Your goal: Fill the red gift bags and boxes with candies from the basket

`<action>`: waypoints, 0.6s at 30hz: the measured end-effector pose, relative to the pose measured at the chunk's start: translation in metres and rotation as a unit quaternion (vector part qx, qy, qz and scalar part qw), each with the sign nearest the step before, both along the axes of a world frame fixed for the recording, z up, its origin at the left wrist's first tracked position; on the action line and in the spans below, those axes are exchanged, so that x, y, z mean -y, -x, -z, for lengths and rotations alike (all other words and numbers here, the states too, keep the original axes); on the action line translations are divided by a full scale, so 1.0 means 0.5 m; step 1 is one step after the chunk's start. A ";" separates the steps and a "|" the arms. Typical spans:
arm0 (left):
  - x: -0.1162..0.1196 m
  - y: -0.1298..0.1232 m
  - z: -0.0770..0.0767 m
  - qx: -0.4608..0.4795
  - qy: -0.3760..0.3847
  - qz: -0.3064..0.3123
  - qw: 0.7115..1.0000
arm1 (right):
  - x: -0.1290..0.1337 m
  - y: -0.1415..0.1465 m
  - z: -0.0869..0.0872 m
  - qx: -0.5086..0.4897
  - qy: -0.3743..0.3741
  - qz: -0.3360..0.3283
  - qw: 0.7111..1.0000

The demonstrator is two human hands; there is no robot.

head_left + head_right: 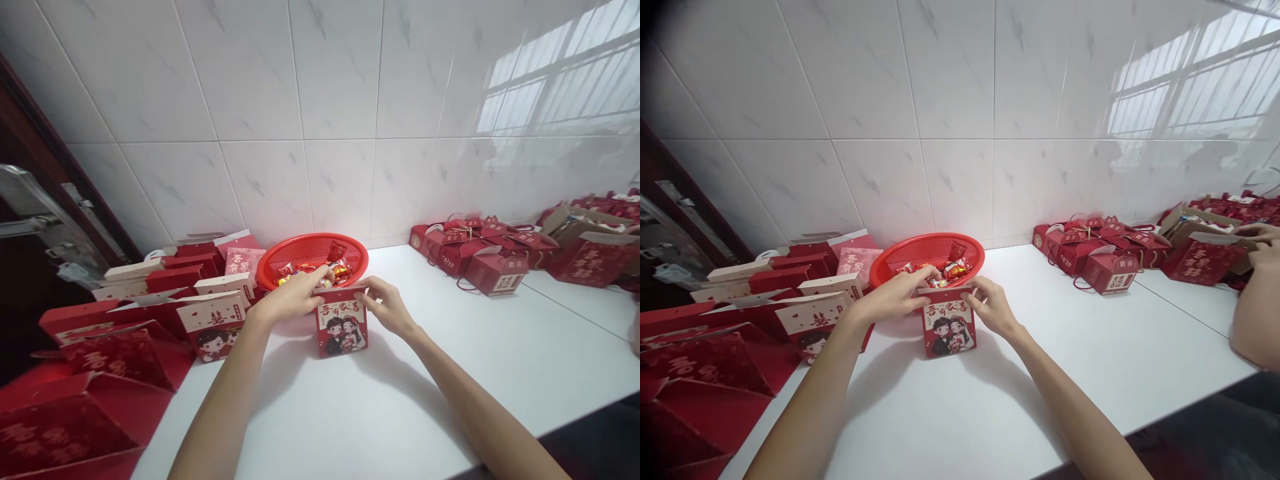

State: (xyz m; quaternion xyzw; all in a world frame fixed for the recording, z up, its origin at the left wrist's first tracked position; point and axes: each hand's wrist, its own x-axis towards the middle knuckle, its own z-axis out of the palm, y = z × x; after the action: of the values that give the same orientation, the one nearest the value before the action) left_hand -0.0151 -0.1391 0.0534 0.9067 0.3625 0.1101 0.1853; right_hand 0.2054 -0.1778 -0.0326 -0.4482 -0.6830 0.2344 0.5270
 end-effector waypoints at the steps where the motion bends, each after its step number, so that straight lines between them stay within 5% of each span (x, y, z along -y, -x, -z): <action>1: 0.000 -0.002 0.000 0.004 -0.009 0.006 1.000 | 0.001 -0.001 0.001 -0.010 -0.001 0.007 1.000; 8: -0.008 -0.030 0.016 0.066 -0.021 0.055 0.996 | 0.010 -0.021 0.004 -0.086 0.057 0.015 0.995; 18: -0.008 -0.037 0.022 0.062 -0.002 0.029 0.998 | 0.019 -0.026 -0.001 -0.105 0.085 -0.023 0.991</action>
State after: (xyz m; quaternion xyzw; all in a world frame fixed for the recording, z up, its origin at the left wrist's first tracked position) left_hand 0.0036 -0.1349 0.0424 0.9087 0.3236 0.1609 0.2090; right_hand 0.2184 -0.1875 -0.0319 -0.4484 -0.6114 0.3491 0.5507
